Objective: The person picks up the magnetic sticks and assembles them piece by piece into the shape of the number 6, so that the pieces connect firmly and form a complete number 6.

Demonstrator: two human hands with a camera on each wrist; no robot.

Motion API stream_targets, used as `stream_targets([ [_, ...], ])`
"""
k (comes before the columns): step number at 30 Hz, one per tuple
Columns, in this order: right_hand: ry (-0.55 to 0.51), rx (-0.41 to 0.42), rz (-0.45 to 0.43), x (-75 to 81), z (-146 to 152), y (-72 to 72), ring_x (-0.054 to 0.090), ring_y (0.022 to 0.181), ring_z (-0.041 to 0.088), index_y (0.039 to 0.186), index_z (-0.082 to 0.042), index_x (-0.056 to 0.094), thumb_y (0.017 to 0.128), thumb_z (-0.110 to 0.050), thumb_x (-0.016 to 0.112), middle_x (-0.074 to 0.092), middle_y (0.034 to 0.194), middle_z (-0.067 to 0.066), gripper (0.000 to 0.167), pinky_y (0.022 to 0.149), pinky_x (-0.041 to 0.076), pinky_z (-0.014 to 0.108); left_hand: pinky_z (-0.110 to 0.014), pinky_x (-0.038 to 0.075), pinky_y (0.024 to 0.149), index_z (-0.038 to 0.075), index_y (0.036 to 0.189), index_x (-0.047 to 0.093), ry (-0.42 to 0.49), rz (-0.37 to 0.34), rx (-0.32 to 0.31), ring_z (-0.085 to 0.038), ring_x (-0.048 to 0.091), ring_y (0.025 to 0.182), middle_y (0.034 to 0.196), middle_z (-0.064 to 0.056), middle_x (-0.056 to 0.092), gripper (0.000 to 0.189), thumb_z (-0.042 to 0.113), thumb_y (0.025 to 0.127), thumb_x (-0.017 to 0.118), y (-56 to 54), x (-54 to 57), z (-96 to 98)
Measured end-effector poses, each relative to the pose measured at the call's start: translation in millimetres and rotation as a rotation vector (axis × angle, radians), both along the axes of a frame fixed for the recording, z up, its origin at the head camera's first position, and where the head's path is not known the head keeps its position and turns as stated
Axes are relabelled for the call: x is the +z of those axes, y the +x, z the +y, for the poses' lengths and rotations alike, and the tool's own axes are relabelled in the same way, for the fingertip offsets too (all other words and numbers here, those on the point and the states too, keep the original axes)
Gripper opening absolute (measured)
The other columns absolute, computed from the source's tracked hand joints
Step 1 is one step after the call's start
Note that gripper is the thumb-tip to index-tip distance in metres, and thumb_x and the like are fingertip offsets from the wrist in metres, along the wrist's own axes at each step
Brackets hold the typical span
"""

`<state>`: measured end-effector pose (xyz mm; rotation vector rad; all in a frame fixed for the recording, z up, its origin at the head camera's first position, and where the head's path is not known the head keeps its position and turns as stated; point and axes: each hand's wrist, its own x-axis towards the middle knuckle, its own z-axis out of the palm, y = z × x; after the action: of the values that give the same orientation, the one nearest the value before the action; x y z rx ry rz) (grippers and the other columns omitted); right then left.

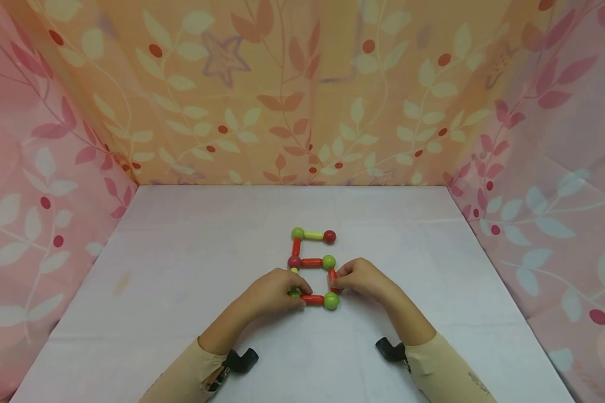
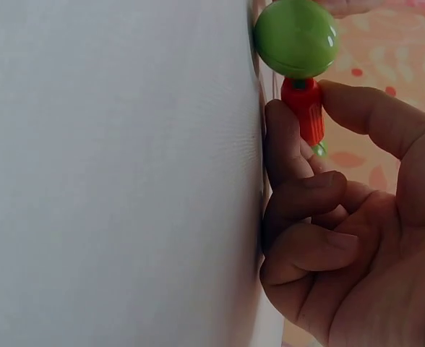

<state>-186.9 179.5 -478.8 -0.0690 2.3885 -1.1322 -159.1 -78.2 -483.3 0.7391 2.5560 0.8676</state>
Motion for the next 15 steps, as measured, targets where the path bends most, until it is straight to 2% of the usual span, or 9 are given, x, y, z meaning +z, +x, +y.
stream_targets([
  [15,-0.020,-0.054,-0.030,-1.5,-5.3,-1.9,0.059,0.076,0.018,0.082,-0.008,0.076,0.083,-0.022,0.082,0.072,0.075,0.001,0.015,0.065,0.045,0.028,-0.028,0.051,0.081,0.028,0.104,0.080,0.024,0.001,0.026,-0.002,0.061,0.086,0.094,0.021,0.072,0.018,0.024,0.086,0.084,0.3,-2.8,1.7],
])
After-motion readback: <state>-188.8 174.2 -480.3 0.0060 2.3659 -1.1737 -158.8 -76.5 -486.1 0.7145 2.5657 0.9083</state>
